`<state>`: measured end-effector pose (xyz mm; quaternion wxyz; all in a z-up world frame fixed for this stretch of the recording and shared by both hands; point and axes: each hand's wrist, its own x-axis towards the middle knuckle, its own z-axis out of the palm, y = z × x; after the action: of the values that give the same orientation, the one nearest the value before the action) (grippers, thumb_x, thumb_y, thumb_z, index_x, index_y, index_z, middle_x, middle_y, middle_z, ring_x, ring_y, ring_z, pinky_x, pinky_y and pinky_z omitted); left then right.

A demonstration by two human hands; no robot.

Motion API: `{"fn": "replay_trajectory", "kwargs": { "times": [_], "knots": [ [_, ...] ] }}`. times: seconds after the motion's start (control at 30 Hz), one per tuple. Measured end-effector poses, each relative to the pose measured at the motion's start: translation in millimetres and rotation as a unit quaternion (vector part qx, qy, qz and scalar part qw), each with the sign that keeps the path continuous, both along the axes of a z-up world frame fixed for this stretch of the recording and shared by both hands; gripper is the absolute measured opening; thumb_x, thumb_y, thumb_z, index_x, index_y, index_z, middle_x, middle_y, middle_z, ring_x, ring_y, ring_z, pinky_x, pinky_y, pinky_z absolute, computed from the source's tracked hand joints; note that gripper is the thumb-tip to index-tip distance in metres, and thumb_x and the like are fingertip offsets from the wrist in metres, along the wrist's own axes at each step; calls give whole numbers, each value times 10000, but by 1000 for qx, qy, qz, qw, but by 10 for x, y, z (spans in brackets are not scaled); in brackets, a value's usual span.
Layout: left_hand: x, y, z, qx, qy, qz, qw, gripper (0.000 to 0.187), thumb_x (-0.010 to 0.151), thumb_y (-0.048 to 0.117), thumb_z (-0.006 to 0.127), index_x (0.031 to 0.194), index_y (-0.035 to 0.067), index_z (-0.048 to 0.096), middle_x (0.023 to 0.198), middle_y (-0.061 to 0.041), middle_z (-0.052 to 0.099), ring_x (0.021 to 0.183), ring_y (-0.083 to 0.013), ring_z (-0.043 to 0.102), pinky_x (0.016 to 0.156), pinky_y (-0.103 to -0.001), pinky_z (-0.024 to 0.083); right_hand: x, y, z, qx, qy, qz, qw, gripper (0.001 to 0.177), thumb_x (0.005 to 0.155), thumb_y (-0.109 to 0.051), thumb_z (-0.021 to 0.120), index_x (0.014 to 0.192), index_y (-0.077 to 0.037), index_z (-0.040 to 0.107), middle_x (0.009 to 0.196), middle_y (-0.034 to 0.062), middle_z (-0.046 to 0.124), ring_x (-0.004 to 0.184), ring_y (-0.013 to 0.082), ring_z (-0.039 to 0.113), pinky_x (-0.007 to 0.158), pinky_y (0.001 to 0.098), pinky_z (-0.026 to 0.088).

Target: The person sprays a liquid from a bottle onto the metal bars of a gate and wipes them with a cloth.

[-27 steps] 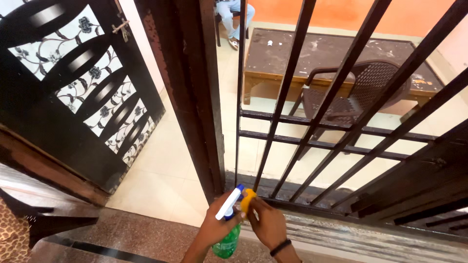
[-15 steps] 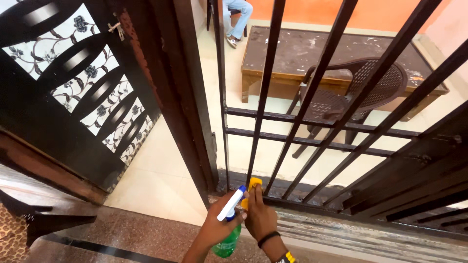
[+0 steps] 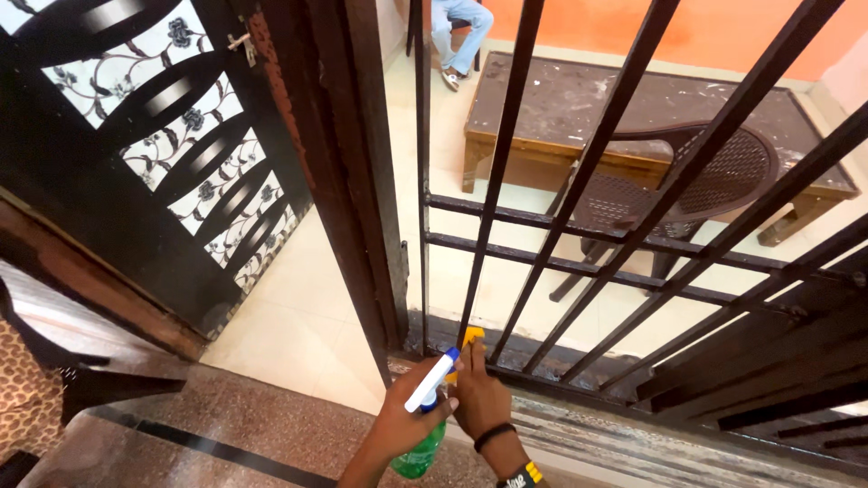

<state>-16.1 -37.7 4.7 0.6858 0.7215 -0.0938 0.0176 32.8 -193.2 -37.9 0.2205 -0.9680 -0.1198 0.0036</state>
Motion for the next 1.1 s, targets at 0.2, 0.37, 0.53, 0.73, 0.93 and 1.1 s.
{"fn": "replay_trajectory", "kwargs": {
  "times": [0.2,0.37,0.53,0.73,0.93,1.1],
  "knots": [
    [-52,-46,82,-50,2,-12,999,570,821,-19,777,1363,48,613,1217,-39,737,802,-80,638,715,-267,558,-60,-91,-139,-26,-60,26,998,678,754,-156,726,1368,-60,457,1547,175,408,850,351,752,624,417,625],
    [-88,-64,37,-28,2,15,999,580,817,-7,802,1361,67,614,1133,-40,723,826,-74,669,724,-264,578,-56,-127,-198,-43,-33,33,998,720,758,-200,752,1413,-133,460,1549,206,362,846,386,740,635,448,618],
    [-88,-44,15,26,-59,24,998,590,813,-15,821,1361,56,614,1066,-47,697,804,-79,646,714,-257,565,90,-58,-196,-11,-31,29,999,658,843,-258,744,1396,-72,441,1565,223,354,808,400,740,643,452,618],
    [-55,-16,4,-15,-1,6,1000,590,813,-1,803,1365,57,605,1097,-22,741,741,-80,629,675,-254,552,-142,-126,-111,-2,-31,22,999,704,778,-199,748,1391,-65,430,1566,165,378,815,396,733,636,466,606],
    [3,-17,-105,4,21,18,1000,611,790,-1,815,1362,59,611,1052,-14,726,776,-79,660,702,-261,573,-125,-129,-111,9,-20,14,1000,694,789,-221,753,1422,-167,473,1561,165,377,835,382,738,656,466,612],
    [73,-139,-87,0,31,-23,999,567,828,-18,795,1370,41,637,940,-61,693,832,-88,656,752,-271,570,107,-108,-262,37,21,11,999,735,815,-275,768,1413,-36,413,1593,185,303,804,401,728,672,481,600]
  ]
}}
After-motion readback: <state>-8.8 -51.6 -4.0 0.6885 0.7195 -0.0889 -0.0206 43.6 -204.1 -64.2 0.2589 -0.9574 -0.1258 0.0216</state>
